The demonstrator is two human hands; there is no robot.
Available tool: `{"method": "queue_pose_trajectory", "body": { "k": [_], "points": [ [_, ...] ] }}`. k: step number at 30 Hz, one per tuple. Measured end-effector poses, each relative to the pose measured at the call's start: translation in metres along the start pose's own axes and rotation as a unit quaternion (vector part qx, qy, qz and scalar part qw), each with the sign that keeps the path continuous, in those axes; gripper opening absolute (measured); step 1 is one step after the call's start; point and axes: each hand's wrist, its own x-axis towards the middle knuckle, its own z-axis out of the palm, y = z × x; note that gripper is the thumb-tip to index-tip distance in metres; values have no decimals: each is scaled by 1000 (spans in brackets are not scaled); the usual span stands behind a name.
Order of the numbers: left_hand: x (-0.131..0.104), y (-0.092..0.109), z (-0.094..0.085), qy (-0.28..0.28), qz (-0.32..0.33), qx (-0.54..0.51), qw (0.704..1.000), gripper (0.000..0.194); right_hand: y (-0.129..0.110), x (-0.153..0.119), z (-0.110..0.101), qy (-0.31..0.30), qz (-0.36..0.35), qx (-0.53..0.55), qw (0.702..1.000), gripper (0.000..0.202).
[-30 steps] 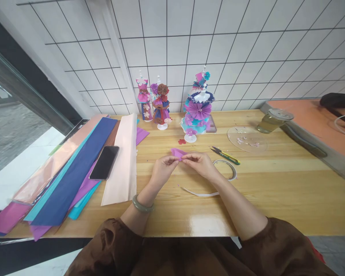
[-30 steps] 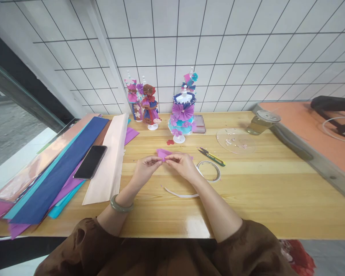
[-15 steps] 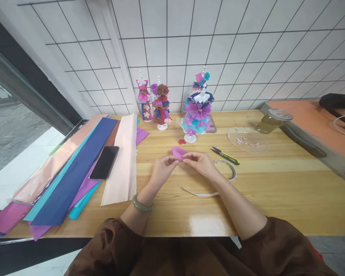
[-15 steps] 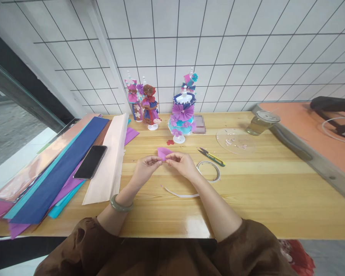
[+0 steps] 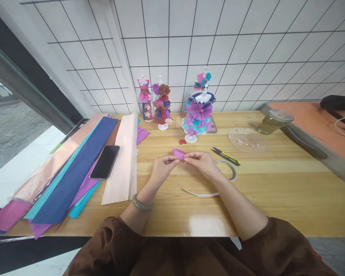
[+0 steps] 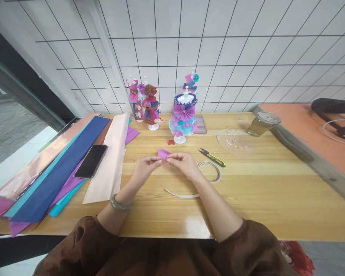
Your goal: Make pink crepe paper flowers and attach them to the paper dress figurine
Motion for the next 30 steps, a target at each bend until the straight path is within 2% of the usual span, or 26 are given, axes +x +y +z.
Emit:
{"method": "queue_pose_trajectory", "body": {
  "k": [4,11,21,30],
  "points": [
    [-1,4,1,2,-22,-32,999,22,1,0,0,7,6,19,1000,25],
    [0,1,2,-5,1,-65,998,22,0,0,2,9,6,45,999,23],
    [1,0,4,-28,35,-70,997,54,3,0,4,-9,-23,72,997,23],
    [1,2,3,-13,32,-61,998,51,2,-1,6,-34,-52,32,998,26]
  ]
}}
